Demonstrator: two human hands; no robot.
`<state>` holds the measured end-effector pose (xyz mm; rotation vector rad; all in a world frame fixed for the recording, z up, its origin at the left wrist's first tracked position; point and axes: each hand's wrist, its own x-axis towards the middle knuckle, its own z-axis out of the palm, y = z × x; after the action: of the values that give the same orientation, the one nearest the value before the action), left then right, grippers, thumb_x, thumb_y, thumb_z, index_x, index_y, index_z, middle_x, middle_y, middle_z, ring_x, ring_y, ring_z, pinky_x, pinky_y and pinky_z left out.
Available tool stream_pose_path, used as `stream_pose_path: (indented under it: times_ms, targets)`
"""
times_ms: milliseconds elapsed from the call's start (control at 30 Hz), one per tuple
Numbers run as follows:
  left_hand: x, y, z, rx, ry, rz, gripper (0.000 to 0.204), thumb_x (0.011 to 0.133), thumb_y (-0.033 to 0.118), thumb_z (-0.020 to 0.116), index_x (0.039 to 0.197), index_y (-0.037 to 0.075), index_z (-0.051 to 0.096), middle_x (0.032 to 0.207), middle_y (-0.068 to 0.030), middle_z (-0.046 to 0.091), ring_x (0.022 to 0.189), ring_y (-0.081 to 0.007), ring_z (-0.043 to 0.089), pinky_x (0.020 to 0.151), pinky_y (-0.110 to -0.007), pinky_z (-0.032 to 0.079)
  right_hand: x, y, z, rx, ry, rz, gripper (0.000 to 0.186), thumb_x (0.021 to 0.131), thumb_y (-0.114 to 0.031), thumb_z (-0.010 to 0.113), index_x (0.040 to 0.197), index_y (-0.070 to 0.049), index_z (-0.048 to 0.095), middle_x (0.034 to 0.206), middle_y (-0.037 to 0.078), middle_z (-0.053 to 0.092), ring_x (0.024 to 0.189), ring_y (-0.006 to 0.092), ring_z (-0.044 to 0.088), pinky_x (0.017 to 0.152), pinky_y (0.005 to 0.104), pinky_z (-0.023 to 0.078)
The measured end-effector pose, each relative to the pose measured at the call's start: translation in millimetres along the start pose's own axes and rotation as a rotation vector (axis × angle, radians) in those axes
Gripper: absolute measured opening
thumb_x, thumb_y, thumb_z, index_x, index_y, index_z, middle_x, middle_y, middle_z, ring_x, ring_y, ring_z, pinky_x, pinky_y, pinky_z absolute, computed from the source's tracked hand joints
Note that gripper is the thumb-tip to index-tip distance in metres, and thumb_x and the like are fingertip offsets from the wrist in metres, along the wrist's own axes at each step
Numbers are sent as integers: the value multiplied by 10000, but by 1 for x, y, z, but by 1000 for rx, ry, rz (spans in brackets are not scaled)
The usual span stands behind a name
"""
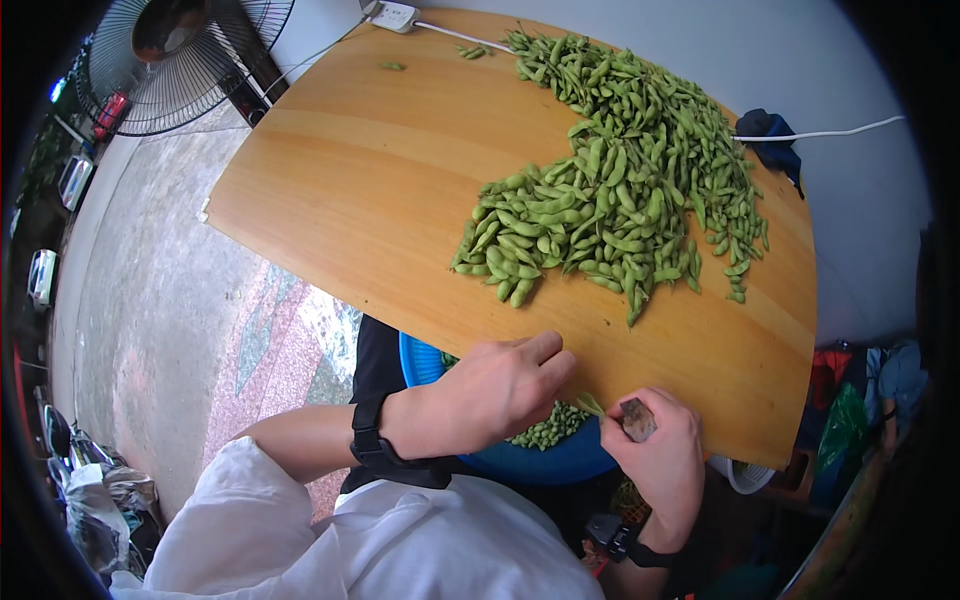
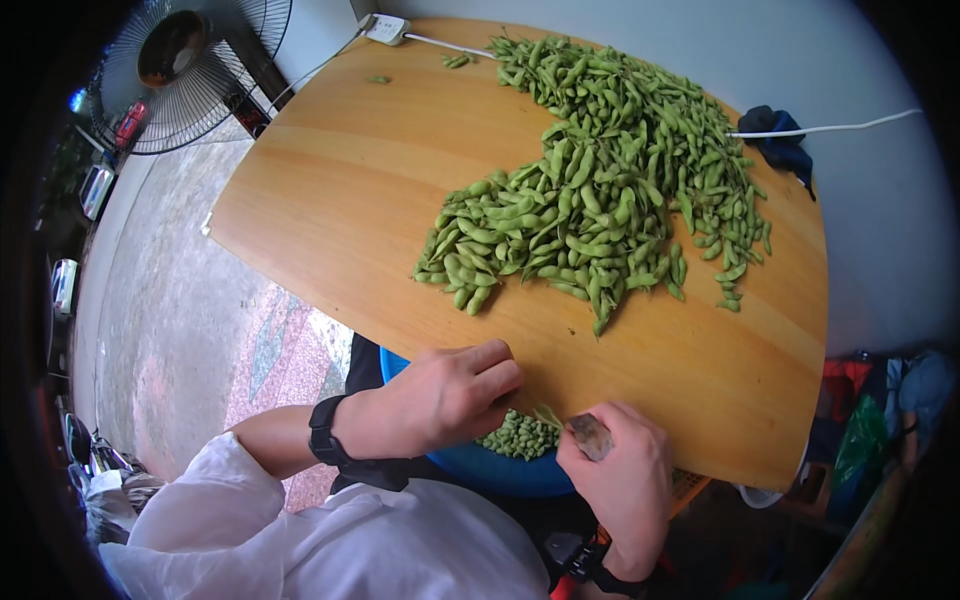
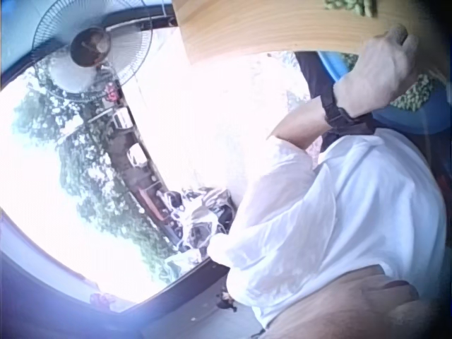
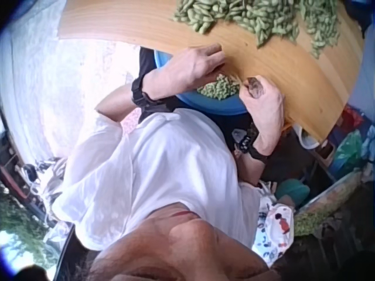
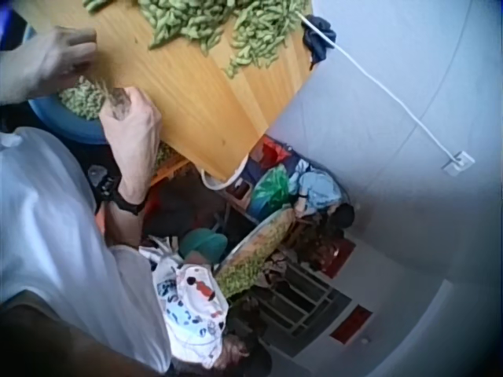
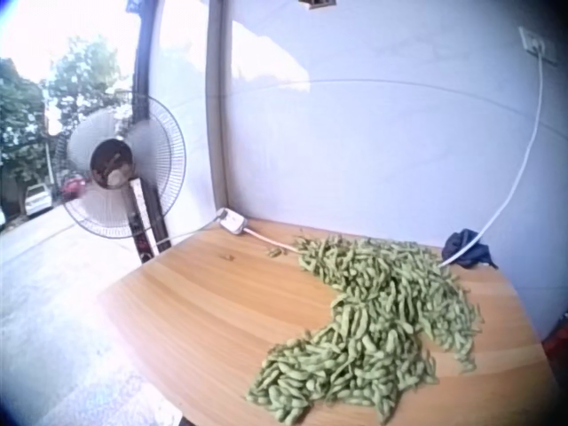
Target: Peeling edamame beans from their pods on a wooden table.
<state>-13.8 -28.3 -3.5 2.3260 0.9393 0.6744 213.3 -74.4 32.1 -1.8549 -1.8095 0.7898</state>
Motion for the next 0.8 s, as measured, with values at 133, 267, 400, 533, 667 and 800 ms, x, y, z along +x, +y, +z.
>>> stream_pose_path:
  times_ms: [133,267,400,533,667,800]
  targets:
    - [-9,8,-3,-114,-81,135,180,869,74,713,996,14,600,957,-136,577,798,-341,658,646,-451,555,-47,38,-55,-81,2,240,104,811,-51,772,872,12,715,731,107,696,666,191,669,656,315,516]
    - [2,-2,-16,-54,100,157,131,885,56,705,981,7,630,969,-136,584,846,-338,650,714,-452,551,-92,100,-96,-160,154,465,75,867,-38,744,893,28,718,715,43,678,665,96,615,645,272,486]
    - [23,-40,-48,319,202,-11,132,819,23,624,943,18,581,1005,-151,563,1025,-356,604,804,-434,551,-102,93,-108,-206,151,477,87,881,-38,750,921,32,718,755,52,689,701,102,624,671,267,490]
    - [33,-59,-57,375,139,33,146,817,27,615,954,11,568,1023,-155,572,1001,-371,612,803,-452,556,-83,73,-88,-84,115,444,141,866,-41,783,964,35,714,806,51,699,739,104,631,703,269,501]
    - [40,-43,-66,355,-21,50,164,827,44,616,980,9,567,1002,-147,570,976,-361,628,790,-449,562,-61,32,-72,-7,3,453,235,842,-52,831,1037,23,722,827,49,692,765,101,625,729,273,511]
    - [29,-20,-39,234,41,266,275,833,70,694,1094,3,639,1008,-123,612,908,-311,644,755,-401,561,-35,10,-44,50,-24,118,239,865,-132,816,1037,11,731,891,169,733,777,294,717,739,364,545]
